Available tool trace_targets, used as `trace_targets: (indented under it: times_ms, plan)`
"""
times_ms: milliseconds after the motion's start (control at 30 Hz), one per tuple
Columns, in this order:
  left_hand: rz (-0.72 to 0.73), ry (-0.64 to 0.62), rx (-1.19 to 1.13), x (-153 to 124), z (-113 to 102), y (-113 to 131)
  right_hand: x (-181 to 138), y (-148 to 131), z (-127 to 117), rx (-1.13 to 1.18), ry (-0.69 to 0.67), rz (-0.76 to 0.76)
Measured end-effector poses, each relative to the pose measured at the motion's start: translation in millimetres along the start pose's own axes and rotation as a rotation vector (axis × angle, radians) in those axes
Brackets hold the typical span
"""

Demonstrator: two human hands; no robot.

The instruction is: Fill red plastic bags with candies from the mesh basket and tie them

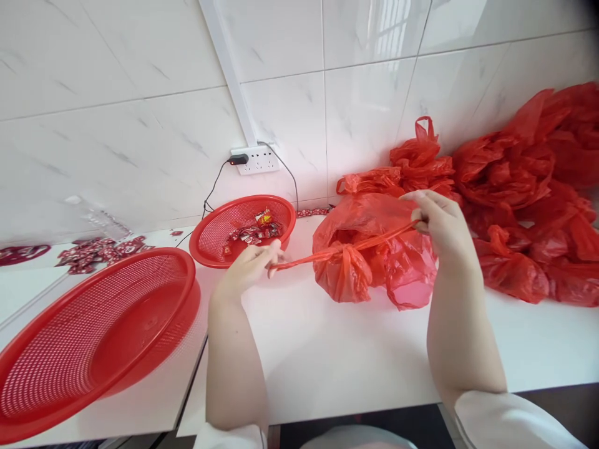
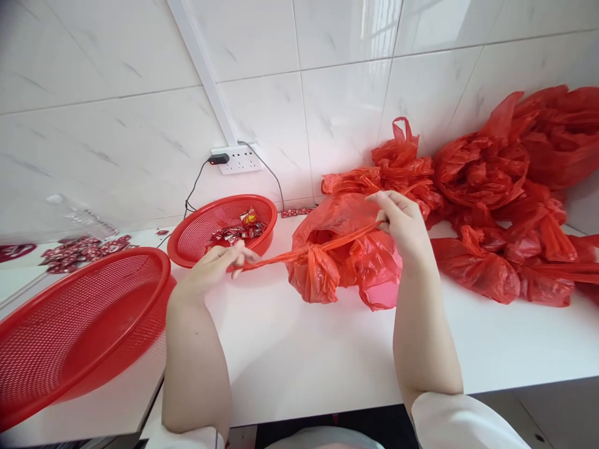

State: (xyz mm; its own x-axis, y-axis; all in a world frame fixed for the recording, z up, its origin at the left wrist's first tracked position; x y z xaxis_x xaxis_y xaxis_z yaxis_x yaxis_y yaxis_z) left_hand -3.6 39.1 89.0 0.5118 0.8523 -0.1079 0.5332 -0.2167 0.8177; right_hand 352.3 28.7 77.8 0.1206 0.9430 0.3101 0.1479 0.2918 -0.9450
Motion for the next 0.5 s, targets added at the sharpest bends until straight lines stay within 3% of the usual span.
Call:
trace_targets:
  times_ms: [100,200,267,367,500]
  plan:
    - [-0.055,-0.110,0.072,2,5,1,-4,-1,12,-0.319,-0.104,0.054]
    - [-0.063,-0.133,0.129,6,11,5,-9,-5,37,-0.622,-0.154,-0.069]
    - [-0.024,-0.099,0.137,8,13,7,-15,-4,62,-0.693,-0.325,-0.130]
    - [0.029,0.024,0.161,9,12,10,-26,10,101,-0.733,-0.657,-0.019]
    - [0.034,0.074,0.186,9,10,12,-43,28,126,-0.748,-0.725,0.038]
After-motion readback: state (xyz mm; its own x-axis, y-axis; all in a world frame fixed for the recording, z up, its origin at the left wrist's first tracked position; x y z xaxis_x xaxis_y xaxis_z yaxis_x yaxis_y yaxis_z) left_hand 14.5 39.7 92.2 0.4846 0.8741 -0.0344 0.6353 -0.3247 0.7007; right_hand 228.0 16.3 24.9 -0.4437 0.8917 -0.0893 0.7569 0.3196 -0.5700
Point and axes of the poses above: each hand's wrist, its own x-axis towards the middle knuckle, its own z-axis out of the palm, y = z × x, the point moved 1 cm from there along x, towards the middle knuckle, and after that the axes turned 13 degrees about -y, right-handed, at the moved point
